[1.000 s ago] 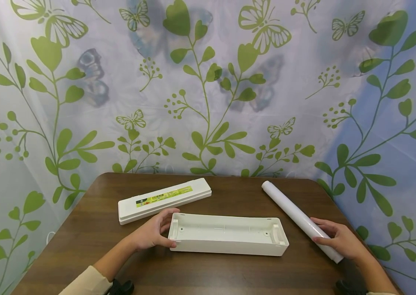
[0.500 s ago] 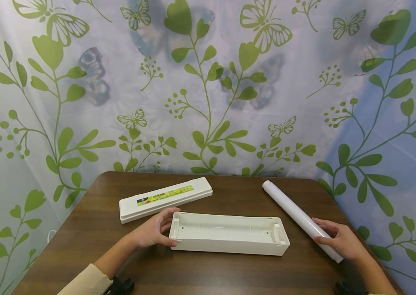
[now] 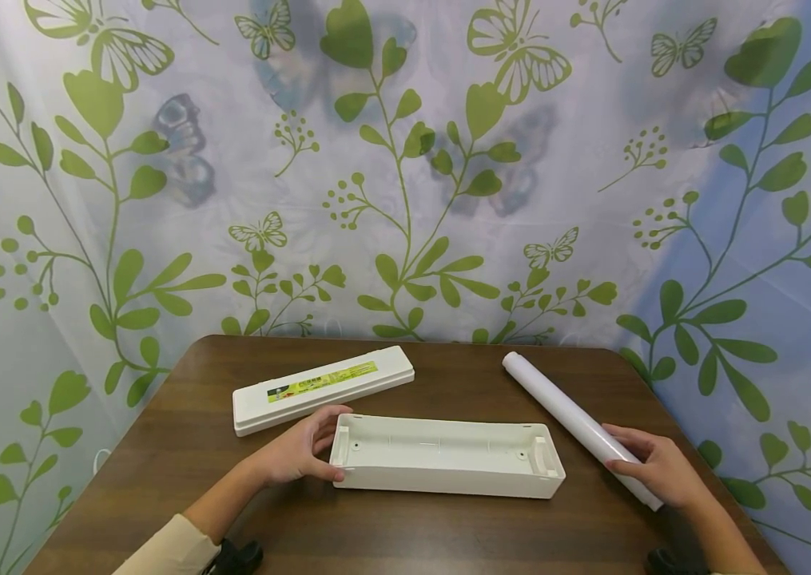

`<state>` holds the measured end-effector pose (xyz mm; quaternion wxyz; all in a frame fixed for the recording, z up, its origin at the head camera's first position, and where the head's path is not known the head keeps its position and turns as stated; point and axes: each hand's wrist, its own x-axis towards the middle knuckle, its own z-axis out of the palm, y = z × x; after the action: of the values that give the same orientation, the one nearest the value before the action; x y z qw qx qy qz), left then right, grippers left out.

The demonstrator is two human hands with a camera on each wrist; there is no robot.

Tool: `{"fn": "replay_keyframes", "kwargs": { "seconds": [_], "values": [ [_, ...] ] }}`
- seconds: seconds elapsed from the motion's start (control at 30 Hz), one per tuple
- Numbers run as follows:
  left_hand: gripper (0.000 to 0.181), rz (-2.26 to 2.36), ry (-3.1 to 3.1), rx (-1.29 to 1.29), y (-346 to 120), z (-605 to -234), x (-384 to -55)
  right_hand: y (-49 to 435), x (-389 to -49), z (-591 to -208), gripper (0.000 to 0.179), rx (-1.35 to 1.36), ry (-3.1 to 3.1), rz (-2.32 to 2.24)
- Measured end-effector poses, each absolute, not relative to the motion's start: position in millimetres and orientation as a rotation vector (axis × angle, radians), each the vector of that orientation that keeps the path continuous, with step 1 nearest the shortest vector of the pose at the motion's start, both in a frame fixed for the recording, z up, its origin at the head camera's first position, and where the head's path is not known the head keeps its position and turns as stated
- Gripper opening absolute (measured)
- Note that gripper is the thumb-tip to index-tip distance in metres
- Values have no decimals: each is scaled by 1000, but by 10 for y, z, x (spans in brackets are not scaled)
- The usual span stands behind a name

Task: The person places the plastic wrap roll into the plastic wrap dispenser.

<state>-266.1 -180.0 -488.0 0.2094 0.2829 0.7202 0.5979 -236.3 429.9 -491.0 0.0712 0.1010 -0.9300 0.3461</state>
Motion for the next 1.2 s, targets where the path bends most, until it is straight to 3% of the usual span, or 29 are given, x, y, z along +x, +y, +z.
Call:
{"fn": "replay_keyframes", "kwargs": {
  "seconds": [1.2],
  "values": [
    [96,1643,2005,824,-1822,-4892,-2669,4032,-2405,-4551,57,400,-2719,1097]
  ]
}}
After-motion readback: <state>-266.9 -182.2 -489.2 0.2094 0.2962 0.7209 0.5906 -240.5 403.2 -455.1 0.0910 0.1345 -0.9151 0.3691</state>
